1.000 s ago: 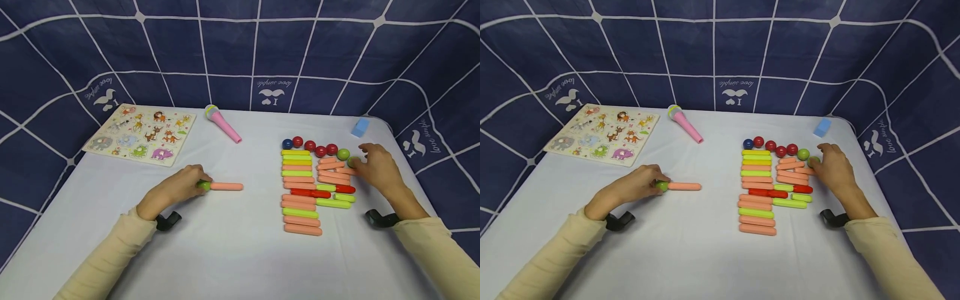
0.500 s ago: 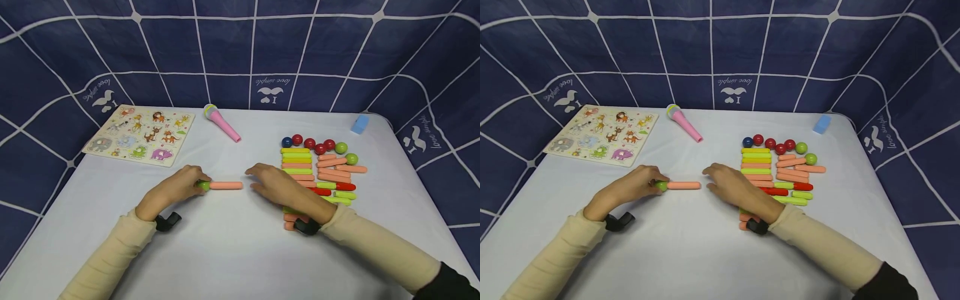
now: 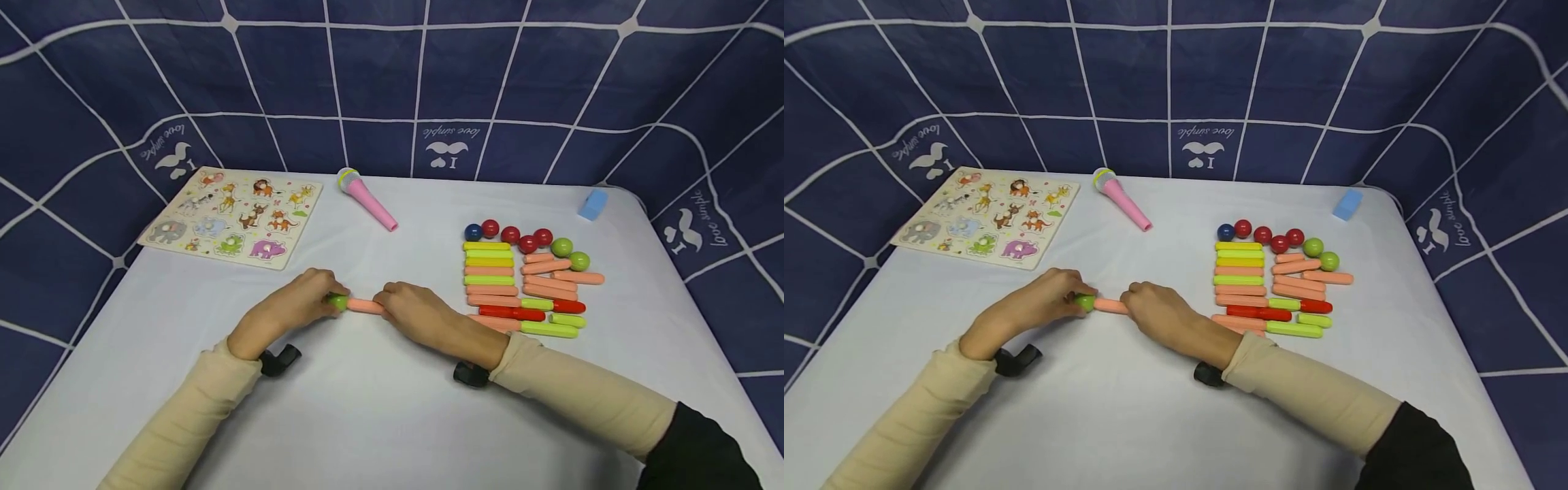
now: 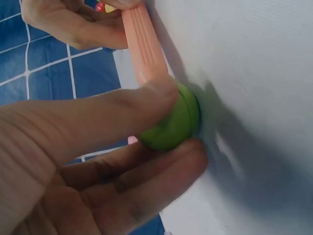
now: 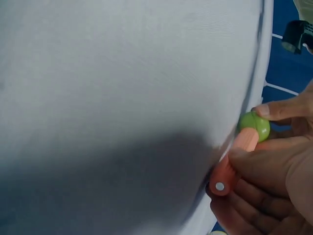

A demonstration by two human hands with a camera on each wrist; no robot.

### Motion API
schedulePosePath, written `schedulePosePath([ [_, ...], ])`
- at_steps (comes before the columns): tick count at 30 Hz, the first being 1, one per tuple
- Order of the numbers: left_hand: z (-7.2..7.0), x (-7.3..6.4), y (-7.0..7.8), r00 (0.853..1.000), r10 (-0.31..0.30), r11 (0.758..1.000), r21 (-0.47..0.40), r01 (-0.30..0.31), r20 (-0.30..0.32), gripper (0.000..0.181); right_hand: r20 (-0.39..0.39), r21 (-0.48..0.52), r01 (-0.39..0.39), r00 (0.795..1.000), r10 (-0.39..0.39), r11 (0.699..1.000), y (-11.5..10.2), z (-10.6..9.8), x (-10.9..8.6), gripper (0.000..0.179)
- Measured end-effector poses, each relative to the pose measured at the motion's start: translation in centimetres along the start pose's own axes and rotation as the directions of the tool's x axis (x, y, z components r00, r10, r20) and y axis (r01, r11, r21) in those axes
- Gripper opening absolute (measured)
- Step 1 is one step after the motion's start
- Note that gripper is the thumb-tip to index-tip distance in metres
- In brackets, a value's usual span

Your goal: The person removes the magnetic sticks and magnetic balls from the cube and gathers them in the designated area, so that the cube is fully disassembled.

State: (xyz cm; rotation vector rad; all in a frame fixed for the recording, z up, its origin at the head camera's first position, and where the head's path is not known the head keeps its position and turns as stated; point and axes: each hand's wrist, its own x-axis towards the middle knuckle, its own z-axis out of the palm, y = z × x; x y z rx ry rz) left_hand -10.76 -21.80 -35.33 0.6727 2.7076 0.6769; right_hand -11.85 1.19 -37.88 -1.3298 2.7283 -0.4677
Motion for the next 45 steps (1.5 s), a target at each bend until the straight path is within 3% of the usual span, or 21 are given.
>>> schedulePosePath([
  [4,-0.2,0.3,0.1,1.0,0.003,0.999,0.039,-0.004,0.013,0.032,0.054,-0.004,-0.007,0.998,0.007,1.0,0.4,-0.8,-0.6,0.017],
  [8,-0.3,0.5,-0.1,0.999,-0.02,0.999,0.025,0.02,0.025,0.034,0.043,0.012,-0.033,0.999,0.032,0.999,1.6,-2.2,-2.1,0.018],
  [16,-0.4,0.6,-0.4,0.998,-0.041,0.998,-0.037,0.043,0.037,0.035,-0.081,0.035,-0.132,0.988,0.134,0.991,7.2,-5.8,-8.8,0.025],
  [20,-0.6,0.7,-0.4,0.998,-0.039,0.998,-0.039,0.04,0.043,0.034,-0.119,0.03,-0.215,0.969,0.217,0.976,10.6,-7.5,-12.7,0.031],
  [26,-0.6,0.7,-0.4,0.997,-0.05,0.997,-0.049,0.053,0.056,0.035,-0.146,-0.027,-0.37,0.92,0.363,0.929,14.5,-9.5,-17.8,0.037],
  [31,-0.5,0.7,-0.5,0.998,-0.041,0.997,-0.055,0.044,0.057,0.035,-0.196,-0.066,-0.428,0.891,0.409,0.901,17.0,-10.0,-21.5,0.033],
  [34,-0.7,0.9,-0.4,0.997,-0.026,0.999,-0.035,0.029,0.072,0.032,-0.191,-0.073,-0.459,0.878,0.439,0.885,18.3,-10.1,-23.2,0.031],
  [38,-1.0,1.8,0.2,0.996,0.038,0.999,0.0,-0.038,0.086,0.025,-0.147,-0.071,-0.505,0.858,0.492,0.86,19.5,-9.8,-24.3,0.029],
  [45,-2.4,5.7,2.2,0.983,0.182,0.983,0.004,-0.182,0.008,0.025,-0.112,-0.036,-0.528,0.846,0.521,0.849,20.7,-8.9,-24.7,0.027],
])
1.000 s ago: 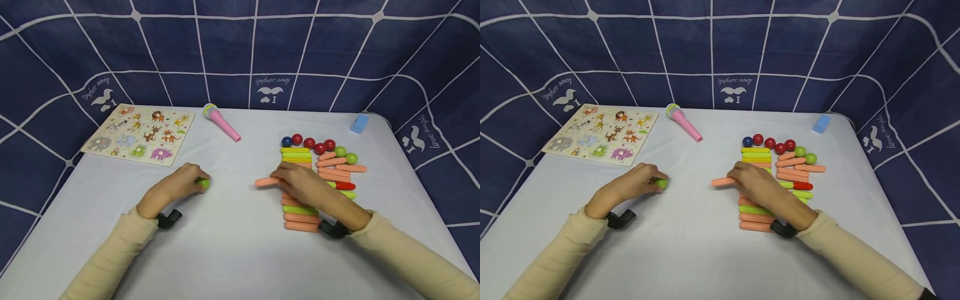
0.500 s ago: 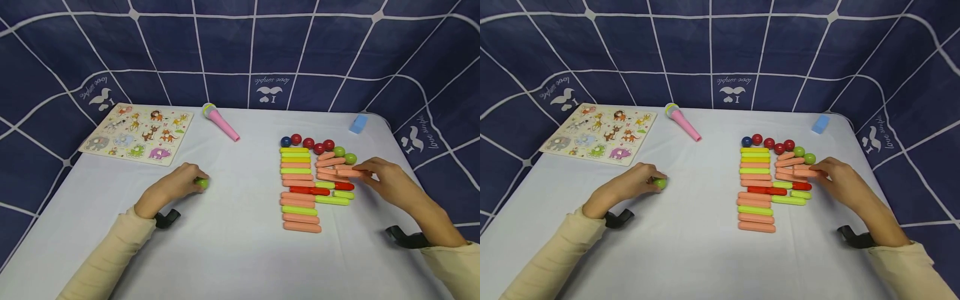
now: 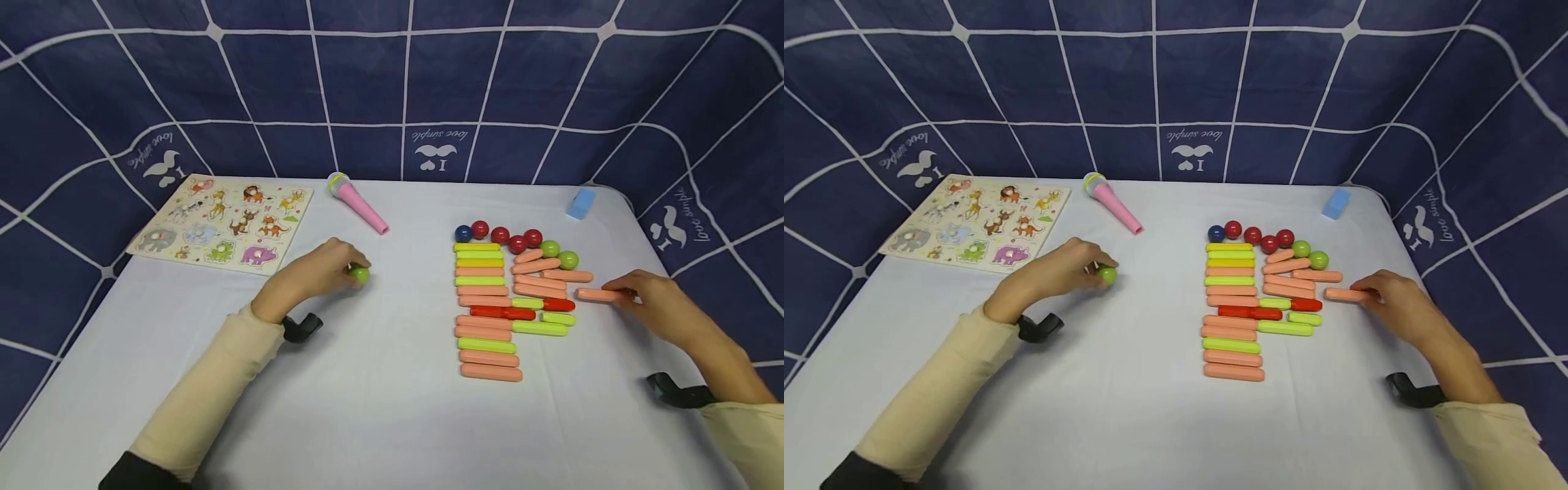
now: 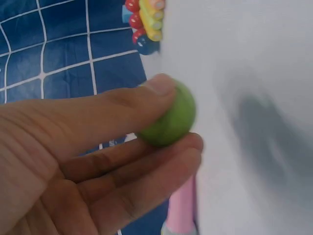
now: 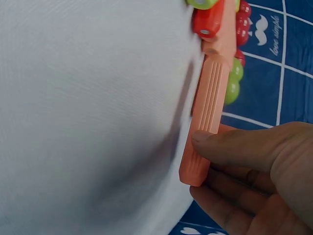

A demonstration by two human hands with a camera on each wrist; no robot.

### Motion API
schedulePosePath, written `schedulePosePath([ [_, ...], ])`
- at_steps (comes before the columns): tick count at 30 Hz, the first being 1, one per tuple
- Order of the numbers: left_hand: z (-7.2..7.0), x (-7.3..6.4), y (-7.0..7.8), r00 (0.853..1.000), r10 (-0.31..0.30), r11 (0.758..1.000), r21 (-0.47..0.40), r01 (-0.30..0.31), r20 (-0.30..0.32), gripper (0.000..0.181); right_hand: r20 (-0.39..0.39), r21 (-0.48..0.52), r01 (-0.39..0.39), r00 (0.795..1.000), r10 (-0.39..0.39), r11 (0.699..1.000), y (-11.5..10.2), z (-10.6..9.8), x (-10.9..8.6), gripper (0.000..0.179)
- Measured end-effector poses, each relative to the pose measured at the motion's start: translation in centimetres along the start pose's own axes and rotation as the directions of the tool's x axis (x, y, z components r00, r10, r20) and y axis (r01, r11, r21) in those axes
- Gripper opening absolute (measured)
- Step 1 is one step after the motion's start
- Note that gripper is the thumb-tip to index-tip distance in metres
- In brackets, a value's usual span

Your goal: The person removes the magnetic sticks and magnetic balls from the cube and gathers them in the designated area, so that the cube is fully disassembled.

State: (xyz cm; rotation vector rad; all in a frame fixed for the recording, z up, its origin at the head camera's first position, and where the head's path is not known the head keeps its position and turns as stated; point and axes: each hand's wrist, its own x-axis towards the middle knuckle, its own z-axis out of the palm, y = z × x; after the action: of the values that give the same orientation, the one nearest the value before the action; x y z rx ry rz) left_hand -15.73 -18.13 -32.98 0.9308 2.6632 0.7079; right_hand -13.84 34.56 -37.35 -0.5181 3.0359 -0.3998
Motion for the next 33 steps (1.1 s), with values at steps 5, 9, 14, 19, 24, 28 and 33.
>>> schedulePosePath([
  [5,-0.5,4.6,1.0,0.996,0.081,0.996,-0.022,-0.082,-0.039,0.017,0.046,0.019,-0.053,0.998,0.052,0.998,-0.1,0.6,-0.1,0.028],
  [9,-0.1,8.7,1.9,0.996,0.064,0.997,-0.044,-0.066,-0.056,0.03,0.043,0.017,-0.071,0.997,0.07,0.997,-0.2,0.6,-0.3,0.028],
  [14,1.5,13.2,2.5,0.999,0.023,1.0,-0.004,-0.023,-0.042,0.035,0.02,0.025,-0.066,0.998,0.065,0.998,-0.7,0.8,-0.6,0.029],
  [19,2.9,14.9,2.3,0.995,-0.094,0.994,0.057,0.095,-0.011,0.039,0.022,0.021,-0.067,0.998,0.066,0.998,-1.4,1.1,-0.4,0.032],
  [24,3.6,15.0,2.0,0.989,-0.146,0.986,0.089,0.144,0.02,0.043,0.02,0.013,-0.073,0.997,0.072,0.997,-1.6,1.3,-0.5,0.034],
  [28,3.6,15.0,2.1,0.99,-0.14,0.987,0.085,0.138,0.02,0.045,0.013,0.01,-0.07,0.997,0.07,0.997,-1.4,1.3,-0.4,0.034],
  [33,3.7,14.8,2.0,0.989,-0.146,0.987,0.081,0.142,0.034,0.053,0.027,0.032,-0.09,0.996,0.089,0.995,-1.4,1.4,-0.3,0.035],
])
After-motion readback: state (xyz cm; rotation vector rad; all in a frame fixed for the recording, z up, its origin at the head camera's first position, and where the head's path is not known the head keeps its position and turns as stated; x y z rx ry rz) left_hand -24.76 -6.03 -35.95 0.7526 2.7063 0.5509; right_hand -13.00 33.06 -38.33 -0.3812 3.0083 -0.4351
